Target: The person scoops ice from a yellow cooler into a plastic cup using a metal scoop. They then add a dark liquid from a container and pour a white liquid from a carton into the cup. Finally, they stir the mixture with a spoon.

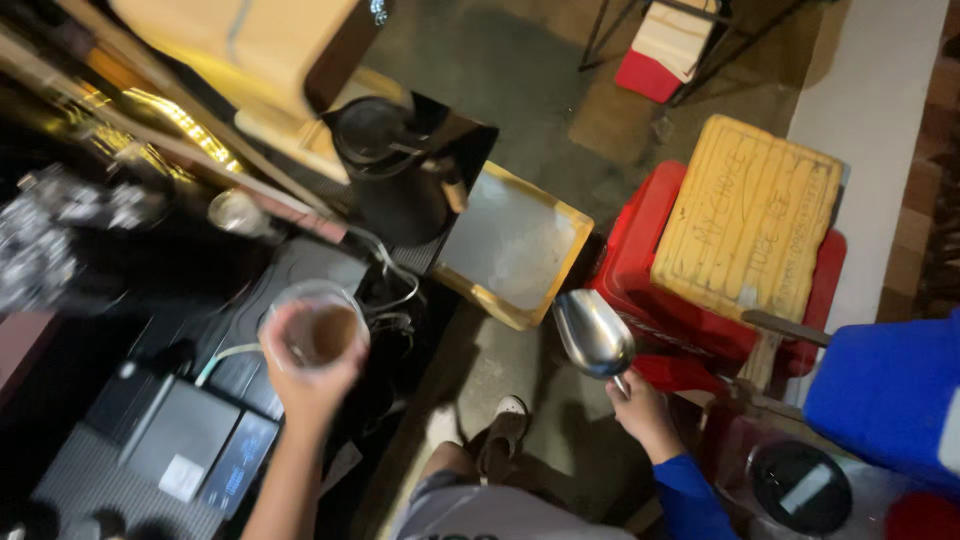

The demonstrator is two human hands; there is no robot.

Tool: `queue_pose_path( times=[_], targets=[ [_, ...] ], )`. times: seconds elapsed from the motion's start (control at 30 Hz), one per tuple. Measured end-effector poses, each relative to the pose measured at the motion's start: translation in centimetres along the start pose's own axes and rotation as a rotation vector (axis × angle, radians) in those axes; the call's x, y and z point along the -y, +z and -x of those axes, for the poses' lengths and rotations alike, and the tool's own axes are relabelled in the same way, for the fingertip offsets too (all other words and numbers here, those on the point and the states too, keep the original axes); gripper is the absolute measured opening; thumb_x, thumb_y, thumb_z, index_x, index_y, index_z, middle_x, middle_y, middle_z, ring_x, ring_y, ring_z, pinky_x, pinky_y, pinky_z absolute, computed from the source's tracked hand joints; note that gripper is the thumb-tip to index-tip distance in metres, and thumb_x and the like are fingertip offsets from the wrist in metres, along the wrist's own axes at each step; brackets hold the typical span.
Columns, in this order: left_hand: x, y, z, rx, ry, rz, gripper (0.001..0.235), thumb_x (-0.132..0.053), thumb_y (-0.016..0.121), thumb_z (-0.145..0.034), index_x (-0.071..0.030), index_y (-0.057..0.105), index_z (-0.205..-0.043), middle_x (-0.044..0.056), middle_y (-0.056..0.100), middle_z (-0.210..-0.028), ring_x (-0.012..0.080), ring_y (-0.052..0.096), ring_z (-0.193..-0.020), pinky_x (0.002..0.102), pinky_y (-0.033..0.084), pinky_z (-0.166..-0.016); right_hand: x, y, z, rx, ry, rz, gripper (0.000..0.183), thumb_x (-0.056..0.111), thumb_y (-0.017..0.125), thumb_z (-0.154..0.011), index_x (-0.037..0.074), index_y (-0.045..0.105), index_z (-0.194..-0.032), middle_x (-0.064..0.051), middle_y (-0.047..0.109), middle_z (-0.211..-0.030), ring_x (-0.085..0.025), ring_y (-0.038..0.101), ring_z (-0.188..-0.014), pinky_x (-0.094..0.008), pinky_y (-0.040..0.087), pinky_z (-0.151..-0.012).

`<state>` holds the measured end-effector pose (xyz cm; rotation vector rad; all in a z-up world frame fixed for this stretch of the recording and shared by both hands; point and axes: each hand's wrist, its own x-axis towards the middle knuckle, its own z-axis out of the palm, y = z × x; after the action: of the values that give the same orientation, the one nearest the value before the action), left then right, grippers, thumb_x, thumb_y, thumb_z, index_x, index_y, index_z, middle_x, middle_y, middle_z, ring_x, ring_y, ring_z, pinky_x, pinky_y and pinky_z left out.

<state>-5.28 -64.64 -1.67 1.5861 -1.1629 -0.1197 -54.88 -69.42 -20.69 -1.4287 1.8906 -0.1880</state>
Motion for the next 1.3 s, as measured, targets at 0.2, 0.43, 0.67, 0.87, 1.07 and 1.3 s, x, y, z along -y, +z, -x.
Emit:
queue_pose_path(
  times=[0.2, 0.43, 0.67, 0.87, 1.07, 1.3],
  targets=[
    [-2.7, 7.6, 7.2, 0.298, -0.284, 0.568, 0.084, -0.002, 0.086, -0.069, -0.002, 0.041, -0.141, 0.014, 0.060, -0.132, 0.0245, 0.060, -0.125, 0.040, 0.047, -0.111, -3.6, 7.5, -7.5, -0.099, -0.174, 0.201, 0.033, 0.037, 0.073, -0.084, 0.006, 0.068, -0.094, -0.020, 0.072, -0.090, -0.042, 0.069, -0.089, -0.052, 0.055, -0.078],
    [9.3, 21.9, 11.8, 0.512, -0.144, 0.587, 0.092, -0.002, 0.091, -0.061, 0.001, 0.043, -0.139, 0.016, 0.060, -0.132, 0.0255, 0.061, -0.126, 0.040, 0.046, -0.112, -3.0, 18.6, -24.4, -0.135, -0.265, 0.073, 0.029, 0.033, 0.069, -0.084, 0.007, 0.071, -0.097, -0.023, 0.072, -0.096, -0.046, 0.067, -0.093, -0.054, 0.054, -0.080],
    [24.1, 32.8, 13.4, 0.456, -0.178, 0.364, 0.092, -0.013, 0.094, -0.061, -0.001, 0.045, -0.139, 0.013, 0.066, -0.129, 0.0222, 0.066, -0.120, 0.037, 0.052, -0.106, 2.6, 28.6, -41.6, -0.158, -0.536, 0.363, 0.017, 0.012, 0.058, -0.086, 0.003, 0.073, -0.089, -0.023, 0.073, -0.091, -0.044, 0.070, -0.087, -0.055, 0.056, -0.078],
    [33.8, 37.2, 14.3, 0.383, -0.020, 0.450, 0.094, -0.014, 0.093, -0.063, -0.001, 0.044, -0.141, 0.017, 0.062, -0.132, 0.0264, 0.064, -0.122, 0.039, 0.050, -0.107, 6.0, 30.1, -47.4, -0.146, -0.595, 0.490, 0.019, 0.013, 0.058, -0.083, 0.004, 0.075, -0.086, -0.023, 0.072, -0.090, -0.042, 0.071, -0.087, -0.053, 0.057, -0.075],
    [37.4, 37.7, 16.8, 0.305, 0.061, 0.257, 0.088, -0.013, 0.094, -0.057, -0.003, 0.052, -0.134, 0.015, 0.066, -0.124, 0.0256, 0.069, -0.112, 0.037, 0.055, -0.099, 6.4, 31.0, -47.5, -0.157, -0.702, 0.525, 0.019, 0.013, 0.059, -0.082, 0.004, 0.075, -0.083, -0.021, 0.073, -0.089, -0.041, 0.071, -0.088, -0.052, 0.057, -0.078],
    [38.1, 34.4, 18.1, 0.437, -0.129, 0.624, 0.084, -0.004, 0.092, -0.063, 0.002, 0.051, -0.136, 0.016, 0.065, -0.129, 0.0262, 0.064, -0.124, 0.041, 0.047, -0.111, 7.9, 38.1, -53.9, -0.303, -0.519, 0.264, 0.026, 0.025, 0.056, -0.097, 0.005, 0.073, -0.094, -0.023, 0.074, -0.090, -0.043, 0.071, -0.088, -0.055, 0.055, -0.080]
  ],
)
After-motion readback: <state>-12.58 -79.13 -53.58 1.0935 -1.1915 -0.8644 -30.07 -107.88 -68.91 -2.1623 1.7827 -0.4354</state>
